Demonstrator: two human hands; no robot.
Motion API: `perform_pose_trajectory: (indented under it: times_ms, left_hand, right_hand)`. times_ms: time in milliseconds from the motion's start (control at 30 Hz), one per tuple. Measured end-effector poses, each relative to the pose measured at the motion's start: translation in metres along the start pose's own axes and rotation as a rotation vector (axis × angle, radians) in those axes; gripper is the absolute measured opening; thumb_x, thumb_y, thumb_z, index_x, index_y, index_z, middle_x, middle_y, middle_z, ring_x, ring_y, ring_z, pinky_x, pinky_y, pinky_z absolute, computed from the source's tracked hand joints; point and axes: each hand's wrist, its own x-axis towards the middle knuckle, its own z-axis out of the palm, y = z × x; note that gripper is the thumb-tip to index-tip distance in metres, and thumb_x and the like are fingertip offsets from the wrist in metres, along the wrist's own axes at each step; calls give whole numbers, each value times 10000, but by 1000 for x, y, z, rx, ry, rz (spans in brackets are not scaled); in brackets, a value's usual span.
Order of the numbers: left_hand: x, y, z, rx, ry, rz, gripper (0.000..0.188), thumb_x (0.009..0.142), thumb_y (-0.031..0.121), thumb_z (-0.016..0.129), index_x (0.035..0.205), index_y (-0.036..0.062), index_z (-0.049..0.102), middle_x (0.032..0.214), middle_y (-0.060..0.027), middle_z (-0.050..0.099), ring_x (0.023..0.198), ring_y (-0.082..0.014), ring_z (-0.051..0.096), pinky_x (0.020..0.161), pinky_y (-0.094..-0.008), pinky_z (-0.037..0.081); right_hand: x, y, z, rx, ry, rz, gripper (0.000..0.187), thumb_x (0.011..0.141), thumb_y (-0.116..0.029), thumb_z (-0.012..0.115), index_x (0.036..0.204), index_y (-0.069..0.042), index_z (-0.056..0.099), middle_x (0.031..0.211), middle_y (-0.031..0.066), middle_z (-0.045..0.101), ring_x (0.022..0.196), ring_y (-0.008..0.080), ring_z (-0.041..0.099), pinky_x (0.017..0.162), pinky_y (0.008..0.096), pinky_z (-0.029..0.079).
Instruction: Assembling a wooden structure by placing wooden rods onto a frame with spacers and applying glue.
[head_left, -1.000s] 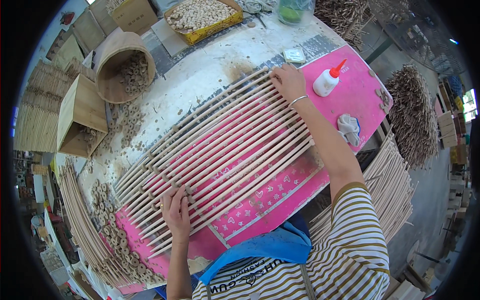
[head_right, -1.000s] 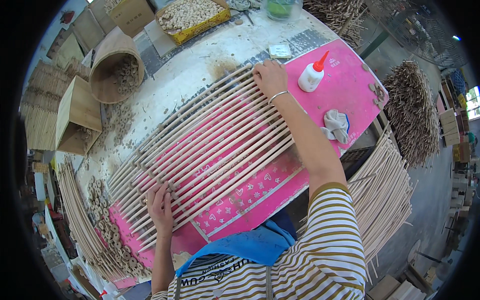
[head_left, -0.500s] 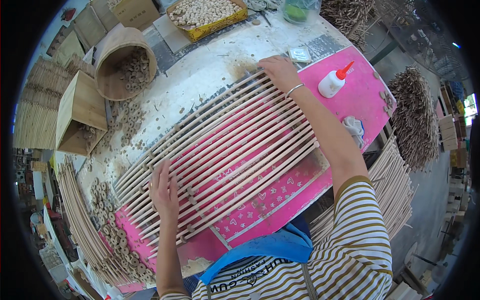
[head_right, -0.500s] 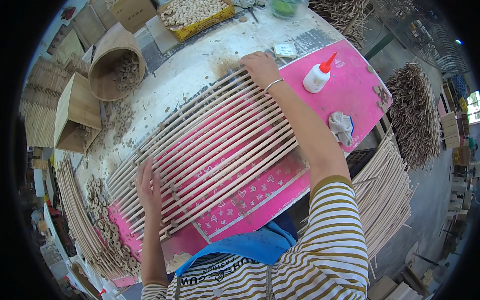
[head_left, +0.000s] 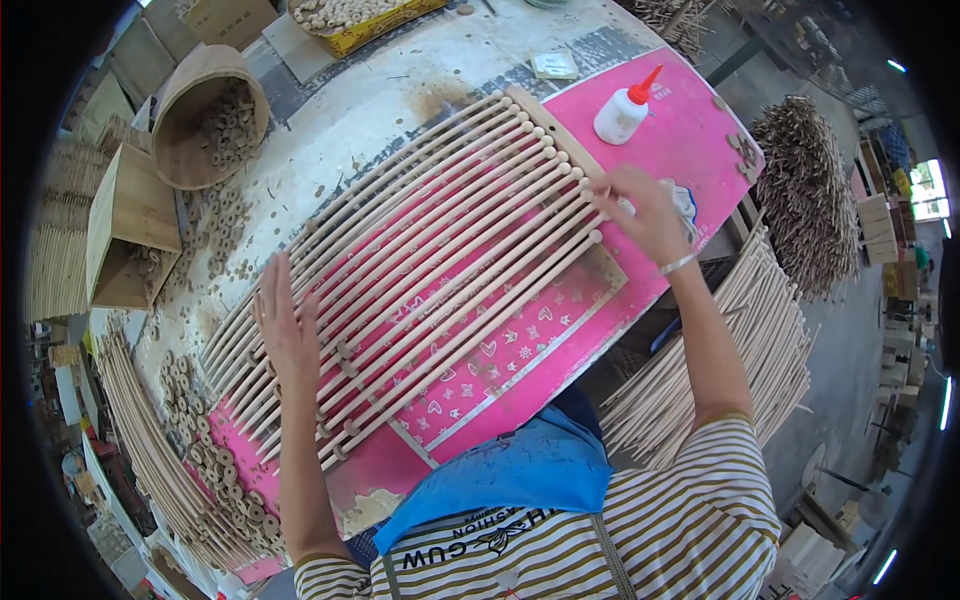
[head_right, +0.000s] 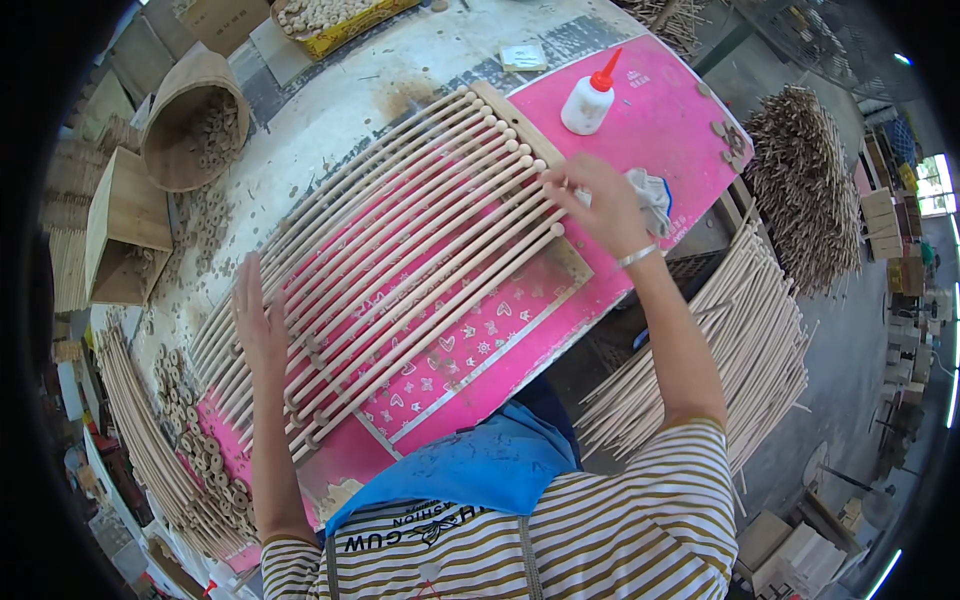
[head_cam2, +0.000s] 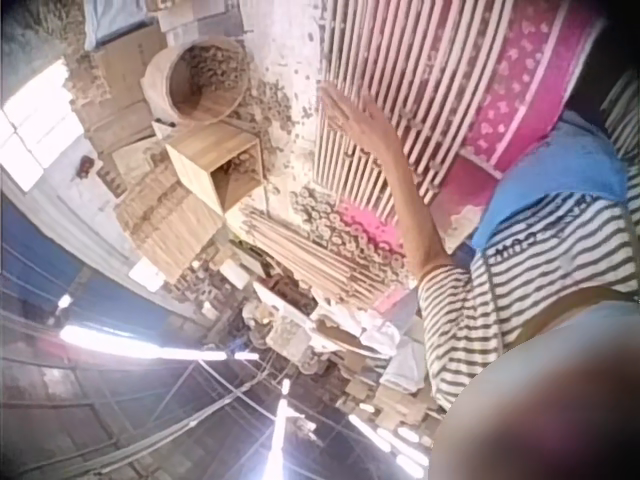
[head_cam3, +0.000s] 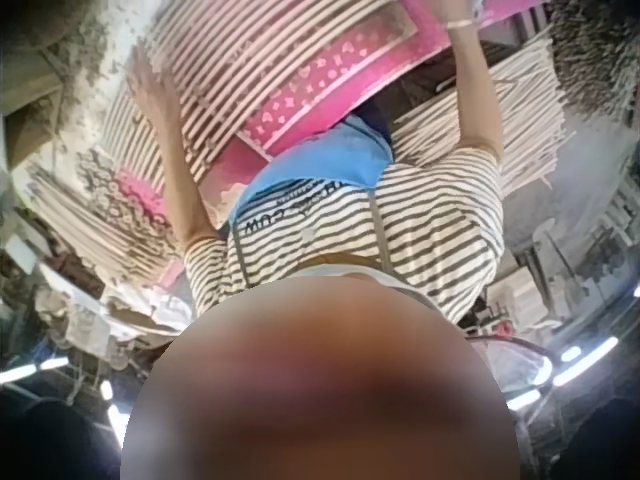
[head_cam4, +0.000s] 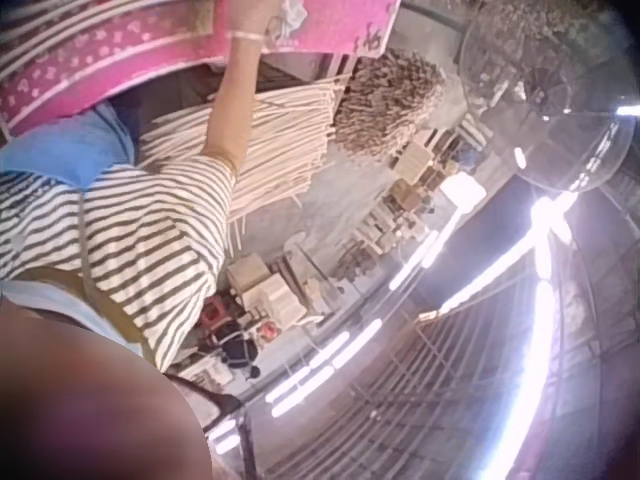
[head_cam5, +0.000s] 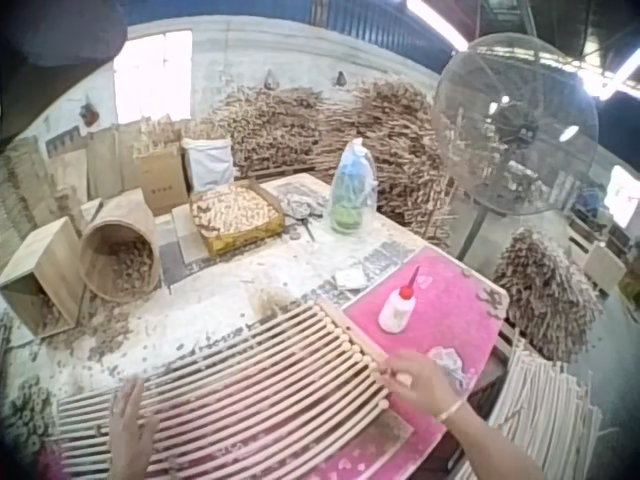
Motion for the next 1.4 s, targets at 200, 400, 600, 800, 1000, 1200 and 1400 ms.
perform_pose_trajectory:
  times_ms: [200,400,600,800,1000,1200,1400]
  left_hand:
    - [-52,86,8,-43,-285,204,712,935,266,702,1569,86,432,1634,-132,401,1537,-325,333,1264,-549,153]
    - [-61,104,12,-88,-203,118,659,987,265,641,1576,70,420,1639,-146,387,1535,-333,331,1264,-547,150]
    - [-39,97,26,-65,-149,109,638,1027,248,593,1599,71,372,1649,-126,374,1547,-315,309,1261,-542,168]
    - [-7,86,47,-78,-84,79,599,1043,271,588,1593,131,399,1636,-98,399,1522,-278,355,1247,-538,211]
    - [12,70,47,-61,-67,40,575,1056,287,573,1584,123,416,1625,-112,414,1511,-288,373,1235,-547,235]
    - [40,49,50,-25,-25,13,556,1069,299,547,1586,140,414,1619,-101,422,1509,-295,370,1241,-552,225]
    - [71,31,65,66,-86,-62,584,1072,334,532,1608,167,369,1632,-111,400,1518,-301,354,1247,-571,216]
  right_hand:
    - [-58,-1,22,-263,67,-113,116,844,-142,742,957,-139,715,960,56,635,976,271,617,853,405,456]
    - [-52,12,15,-308,162,-86,67,856,-129,724,922,-131,718,911,44,612,926,264,606,839,414,441]
    - [-31,13,25,-318,285,-1,104,876,-134,711,975,-118,736,1007,39,666,975,262,615,860,417,439]
    - [-16,19,42,-360,206,-46,112,897,-166,689,993,-123,724,989,43,650,1002,261,601,895,423,430]
    - [-14,27,36,-351,223,-57,100,873,-195,722,944,-127,706,866,34,617,895,254,580,826,424,410]
    - [-4,29,34,-381,179,-50,85,839,-181,727,887,-137,674,850,40,603,880,261,584,789,434,410]
    - [-6,35,31,-377,240,-54,108,832,-179,743,903,-126,682,850,37,605,868,262,590,759,417,414]
